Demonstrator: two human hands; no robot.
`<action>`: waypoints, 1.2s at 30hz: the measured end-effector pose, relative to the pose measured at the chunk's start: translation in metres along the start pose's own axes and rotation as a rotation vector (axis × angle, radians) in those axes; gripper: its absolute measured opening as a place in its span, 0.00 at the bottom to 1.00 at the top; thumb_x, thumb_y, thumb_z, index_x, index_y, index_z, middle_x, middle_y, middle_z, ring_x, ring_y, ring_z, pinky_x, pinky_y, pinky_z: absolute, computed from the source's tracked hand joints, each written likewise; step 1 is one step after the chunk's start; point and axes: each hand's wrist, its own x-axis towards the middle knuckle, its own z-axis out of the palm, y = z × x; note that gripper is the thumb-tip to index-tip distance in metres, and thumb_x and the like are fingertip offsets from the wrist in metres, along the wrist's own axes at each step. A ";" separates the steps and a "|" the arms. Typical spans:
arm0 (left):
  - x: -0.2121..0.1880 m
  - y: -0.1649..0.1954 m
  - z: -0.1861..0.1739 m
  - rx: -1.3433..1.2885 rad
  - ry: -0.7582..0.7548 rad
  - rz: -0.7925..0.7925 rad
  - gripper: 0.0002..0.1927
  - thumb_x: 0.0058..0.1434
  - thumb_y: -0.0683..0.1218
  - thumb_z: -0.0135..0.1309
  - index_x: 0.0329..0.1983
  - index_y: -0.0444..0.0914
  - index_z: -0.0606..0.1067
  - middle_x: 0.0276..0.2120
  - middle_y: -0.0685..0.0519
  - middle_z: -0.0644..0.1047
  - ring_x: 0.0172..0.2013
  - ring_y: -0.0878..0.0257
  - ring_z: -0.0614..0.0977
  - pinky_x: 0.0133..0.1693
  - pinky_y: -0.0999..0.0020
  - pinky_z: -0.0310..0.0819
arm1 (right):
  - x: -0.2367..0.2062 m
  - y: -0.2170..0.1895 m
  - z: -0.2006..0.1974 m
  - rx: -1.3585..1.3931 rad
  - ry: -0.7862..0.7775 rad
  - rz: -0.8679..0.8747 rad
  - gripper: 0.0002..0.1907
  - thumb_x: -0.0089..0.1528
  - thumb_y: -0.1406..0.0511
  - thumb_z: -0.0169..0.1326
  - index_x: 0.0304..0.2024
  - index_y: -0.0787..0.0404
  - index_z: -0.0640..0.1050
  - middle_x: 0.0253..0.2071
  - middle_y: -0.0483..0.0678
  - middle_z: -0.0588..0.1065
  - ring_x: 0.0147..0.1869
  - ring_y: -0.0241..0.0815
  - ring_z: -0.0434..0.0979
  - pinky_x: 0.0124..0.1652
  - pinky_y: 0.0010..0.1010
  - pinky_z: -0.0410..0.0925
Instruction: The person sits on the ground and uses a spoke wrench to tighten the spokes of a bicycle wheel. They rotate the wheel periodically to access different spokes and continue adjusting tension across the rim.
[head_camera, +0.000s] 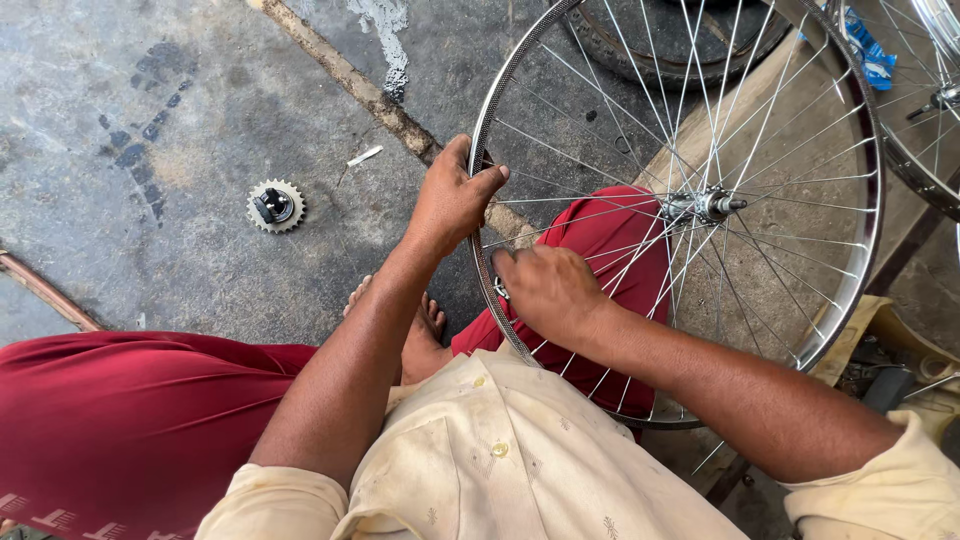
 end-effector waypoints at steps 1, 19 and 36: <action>0.000 0.000 0.000 -0.004 0.001 0.017 0.14 0.61 0.48 0.60 0.40 0.37 0.69 0.23 0.57 0.72 0.21 0.69 0.74 0.21 0.68 0.70 | 0.003 0.001 -0.002 0.064 -0.083 0.052 0.09 0.56 0.66 0.56 0.39 0.62 0.77 0.33 0.53 0.77 0.41 0.54 0.80 0.41 0.46 0.72; -0.003 0.001 0.000 0.016 0.004 -0.037 0.14 0.61 0.48 0.61 0.39 0.37 0.69 0.21 0.55 0.72 0.18 0.68 0.74 0.19 0.67 0.69 | -0.001 -0.004 -0.009 -0.228 0.372 -0.335 0.07 0.62 0.66 0.54 0.29 0.58 0.71 0.29 0.47 0.66 0.35 0.44 0.70 0.35 0.36 0.67; 0.000 -0.002 0.000 -0.021 0.019 -0.035 0.13 0.61 0.47 0.61 0.41 0.37 0.70 0.23 0.56 0.73 0.19 0.69 0.74 0.19 0.68 0.68 | 0.001 0.005 -0.019 0.286 -0.028 -0.011 0.08 0.55 0.67 0.61 0.35 0.63 0.79 0.42 0.56 0.79 0.43 0.52 0.79 0.44 0.43 0.73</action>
